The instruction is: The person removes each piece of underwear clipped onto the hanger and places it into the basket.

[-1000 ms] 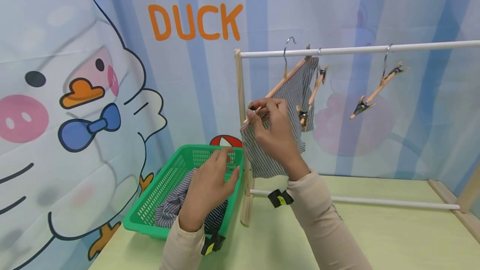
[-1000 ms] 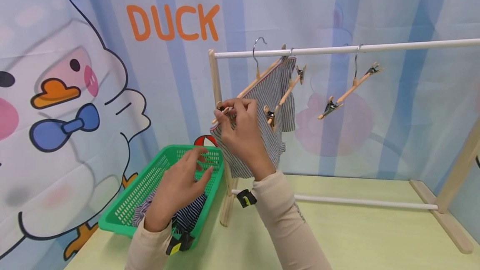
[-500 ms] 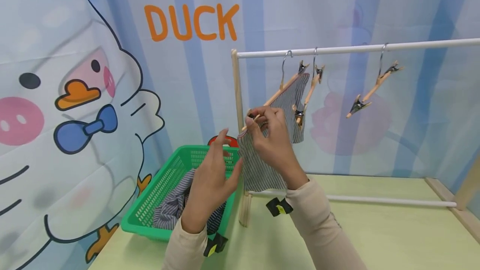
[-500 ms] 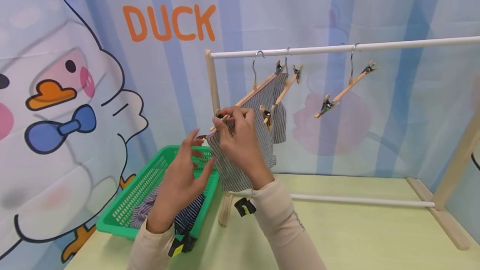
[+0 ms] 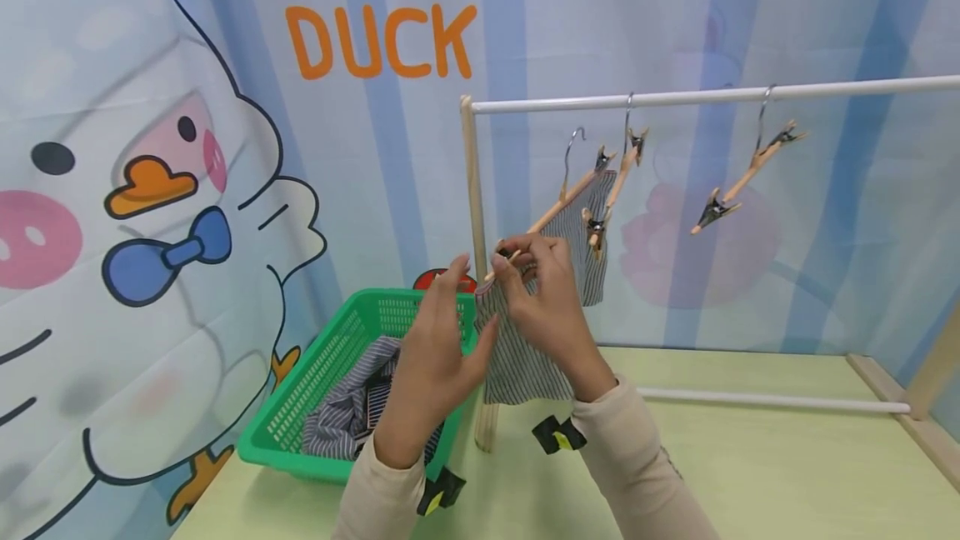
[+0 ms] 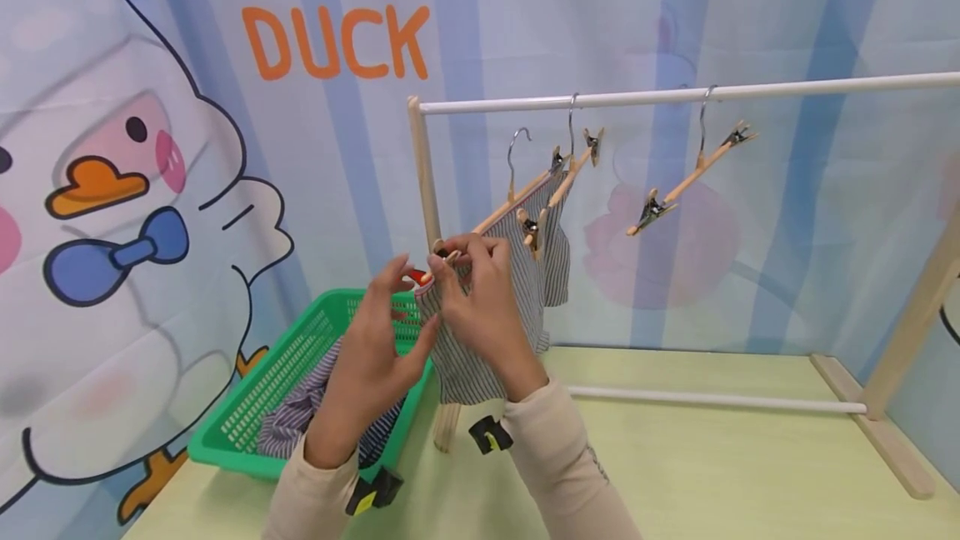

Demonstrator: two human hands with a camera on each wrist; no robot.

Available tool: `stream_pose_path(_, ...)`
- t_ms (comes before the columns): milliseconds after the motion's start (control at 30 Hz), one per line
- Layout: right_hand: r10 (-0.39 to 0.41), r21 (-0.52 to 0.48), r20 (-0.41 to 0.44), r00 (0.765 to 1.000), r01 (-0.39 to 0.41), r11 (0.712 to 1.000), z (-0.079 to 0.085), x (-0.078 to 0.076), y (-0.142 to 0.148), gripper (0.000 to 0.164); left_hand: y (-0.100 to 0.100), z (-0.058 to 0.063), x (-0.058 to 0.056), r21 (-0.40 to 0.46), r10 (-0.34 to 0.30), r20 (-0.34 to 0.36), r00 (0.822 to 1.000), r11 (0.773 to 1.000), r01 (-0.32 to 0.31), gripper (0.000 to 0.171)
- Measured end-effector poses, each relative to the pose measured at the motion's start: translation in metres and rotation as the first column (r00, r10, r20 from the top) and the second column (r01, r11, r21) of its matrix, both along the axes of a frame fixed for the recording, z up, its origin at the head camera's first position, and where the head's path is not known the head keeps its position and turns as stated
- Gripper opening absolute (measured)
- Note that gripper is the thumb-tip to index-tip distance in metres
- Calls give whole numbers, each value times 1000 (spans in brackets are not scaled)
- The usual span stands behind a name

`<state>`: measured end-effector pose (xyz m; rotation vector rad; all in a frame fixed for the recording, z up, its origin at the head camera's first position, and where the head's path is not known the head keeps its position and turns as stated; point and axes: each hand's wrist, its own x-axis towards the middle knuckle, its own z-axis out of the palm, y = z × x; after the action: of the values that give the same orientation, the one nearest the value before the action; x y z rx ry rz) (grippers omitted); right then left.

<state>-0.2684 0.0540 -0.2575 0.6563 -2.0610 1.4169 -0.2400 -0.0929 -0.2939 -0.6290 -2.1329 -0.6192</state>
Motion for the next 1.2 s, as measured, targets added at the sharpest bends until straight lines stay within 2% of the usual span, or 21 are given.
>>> stream_pose_path(200,-4,7,37,999,4,1000,-9,3,2,28,7,-3,-2,-23,-12,-20,1000,1000,11,76)
stream_pose_path(467,-31,10,44,999,31,999,-20,4,6,27,18,-5,-4,-27,-93,-11,996,995,93,74)
stream_pose_path(733,-36,-9,47,998,36,999,-29,6,7,23,27,-7,-4,-25,-111,-14,994,994,111,75)
stream_pose_path(900,-49,-7,67,997,50,999,-35,8,7,21,35,-8,-6,-60,-92,-24,995,994,90,69)
stream_pose_path(1200,-48,3,10,999,48,999,-44,12,5,20,42,-11,-8,-80,-10,-77,997,997,4,55)
